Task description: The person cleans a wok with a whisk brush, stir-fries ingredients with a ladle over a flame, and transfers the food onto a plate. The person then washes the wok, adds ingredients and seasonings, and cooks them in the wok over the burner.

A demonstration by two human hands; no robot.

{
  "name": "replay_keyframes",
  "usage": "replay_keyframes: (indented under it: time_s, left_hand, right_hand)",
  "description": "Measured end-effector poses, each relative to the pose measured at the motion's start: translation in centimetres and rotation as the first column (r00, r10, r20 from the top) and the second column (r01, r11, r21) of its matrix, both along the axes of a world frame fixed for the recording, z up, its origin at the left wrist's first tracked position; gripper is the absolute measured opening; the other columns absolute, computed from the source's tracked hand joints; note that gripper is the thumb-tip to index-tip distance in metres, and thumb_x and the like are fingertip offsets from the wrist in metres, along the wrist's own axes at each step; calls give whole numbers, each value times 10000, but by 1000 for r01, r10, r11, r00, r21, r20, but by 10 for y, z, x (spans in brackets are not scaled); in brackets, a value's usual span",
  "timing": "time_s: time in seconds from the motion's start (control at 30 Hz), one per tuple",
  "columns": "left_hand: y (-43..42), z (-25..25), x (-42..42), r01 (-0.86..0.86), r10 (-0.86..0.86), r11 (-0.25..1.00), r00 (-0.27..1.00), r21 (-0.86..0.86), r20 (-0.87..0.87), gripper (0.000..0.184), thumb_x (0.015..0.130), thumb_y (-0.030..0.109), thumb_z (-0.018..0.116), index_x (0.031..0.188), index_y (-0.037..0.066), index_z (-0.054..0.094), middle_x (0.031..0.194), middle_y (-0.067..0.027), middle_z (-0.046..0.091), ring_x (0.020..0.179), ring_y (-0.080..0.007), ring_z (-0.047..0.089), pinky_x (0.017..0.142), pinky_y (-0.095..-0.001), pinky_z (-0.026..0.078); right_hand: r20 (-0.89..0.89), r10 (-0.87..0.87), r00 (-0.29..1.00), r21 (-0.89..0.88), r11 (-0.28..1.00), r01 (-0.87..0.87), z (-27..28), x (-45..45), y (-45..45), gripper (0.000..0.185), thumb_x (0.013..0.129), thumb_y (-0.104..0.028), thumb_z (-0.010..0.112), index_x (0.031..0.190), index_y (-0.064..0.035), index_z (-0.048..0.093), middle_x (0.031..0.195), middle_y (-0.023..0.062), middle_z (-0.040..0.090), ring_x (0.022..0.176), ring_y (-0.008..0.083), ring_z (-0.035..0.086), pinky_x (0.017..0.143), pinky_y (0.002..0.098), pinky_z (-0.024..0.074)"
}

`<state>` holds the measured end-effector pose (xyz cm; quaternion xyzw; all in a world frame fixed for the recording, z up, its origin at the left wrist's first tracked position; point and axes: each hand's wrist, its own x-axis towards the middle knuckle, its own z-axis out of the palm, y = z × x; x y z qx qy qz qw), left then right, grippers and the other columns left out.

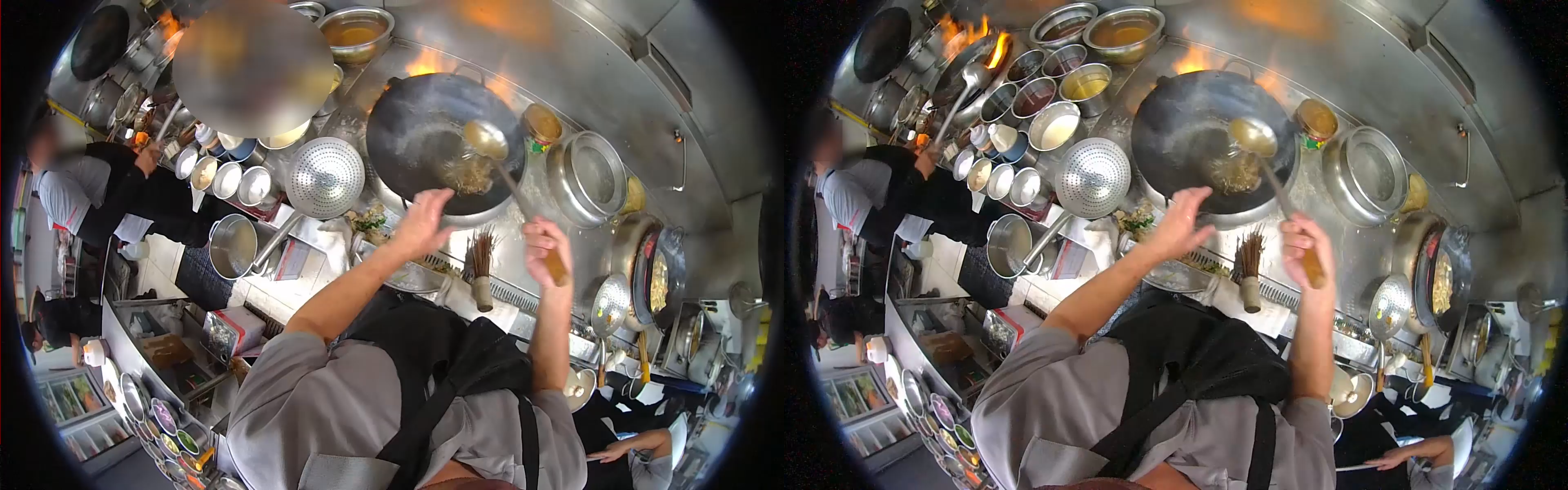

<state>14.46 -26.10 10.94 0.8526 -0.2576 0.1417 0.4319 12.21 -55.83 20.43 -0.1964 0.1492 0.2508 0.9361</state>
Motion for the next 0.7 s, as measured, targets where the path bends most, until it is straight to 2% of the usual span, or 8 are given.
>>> replay_keyframes:
  time_s: [0.1, 0.17, 0.3, 0.33, 0.37, 0.4, 0.6, 0.7]
  left_hand:
    - [1, 49, -23, 276, -269, 958, 958, -72, 96, 849, 728, 148, 829, 1470, 74, 423, 1428, -196, 480, 1422, -429, 387, 1173, -522, 341]
    - [4, 71, -29, 324, -306, 941, 937, -98, 167, 772, 722, 93, 817, 1421, 112, 490, 1423, -166, 501, 1439, -410, 385, 1185, -521, 335]
    - [62, 64, -5, 276, -276, 923, 960, -266, 39, 603, 735, -8, 765, 1300, 99, 585, 1399, -132, 539, 1415, -387, 432, 1188, -491, 349]
    - [82, 71, -1, 176, -182, 926, 983, -334, 13, 579, 774, -32, 736, 1314, 106, 578, 1388, -128, 552, 1388, -336, 477, 1173, -448, 370]
    - [97, 79, 4, 52, -139, 823, 984, -566, -111, 507, 857, -20, 700, 1330, 90, 556, 1369, -114, 573, 1348, -257, 512, 1148, -400, 392]
    - [114, 75, 17, -23, -127, 691, 980, -723, -152, 399, 942, 19, 653, 1320, 62, 534, 1342, -96, 588, 1303, -199, 531, 1110, -360, 424]
    - [216, 76, 73, -313, 87, 371, 949, -874, -303, 322, 992, 59, 647, 1280, 37, 505, 1234, -114, 665, 1131, -201, 645, 949, -349, 556]
    - [252, 59, 57, -419, 9, 354, 896, -836, -445, 313, 1004, 65, 630, 1289, 71, 503, 1223, -131, 677, 1203, -259, 632, 1009, -424, 525]
  right_hand:
    - [53, 50, 997, 12, 999, -51, -61, 13, 68, 125, 1018, -159, 586, 1122, -92, 607, 903, 15, 604, 652, 51, 585, 540, 211, 518]
    - [50, -80, 996, -615, 783, 94, -40, 3, 136, 247, 1040, -239, 567, 1231, -90, 616, 970, 10, 615, 774, 102, 620, 661, 256, 553]
    - [69, 198, 978, -798, 599, -65, -75, -5, 113, 376, 1069, -329, 520, 1315, -54, 592, 1086, 43, 634, 948, 169, 637, 774, 299, 546]
    - [-33, 309, 951, -956, 268, -120, -93, -13, 94, 527, 1015, -381, 603, 1389, -14, 543, 1187, 158, 651, 1025, 315, 653, 847, 399, 553]
    - [-141, 425, 894, -960, -280, -18, -154, -32, 59, 632, 962, -392, 662, 1441, -17, 489, 1175, 209, 657, 1024, 385, 655, 857, 449, 547]
    - [-297, 460, 837, -675, -721, 157, -202, -56, 35, 755, 909, -402, 721, 1494, -21, 436, 1163, 260, 662, 1023, 455, 656, 867, 499, 541]
    - [-390, 300, 871, -803, -573, -162, -214, -95, 21, 947, 824, -367, 789, 1580, -83, 296, 1245, 336, 629, 1123, 482, 638, 927, 504, 522]
    - [160, 163, 974, -964, -186, 190, -225, -79, -28, 796, 933, -310, 707, 1587, -110, 299, 1120, 117, 644, 890, 212, 669, 717, 363, 558]
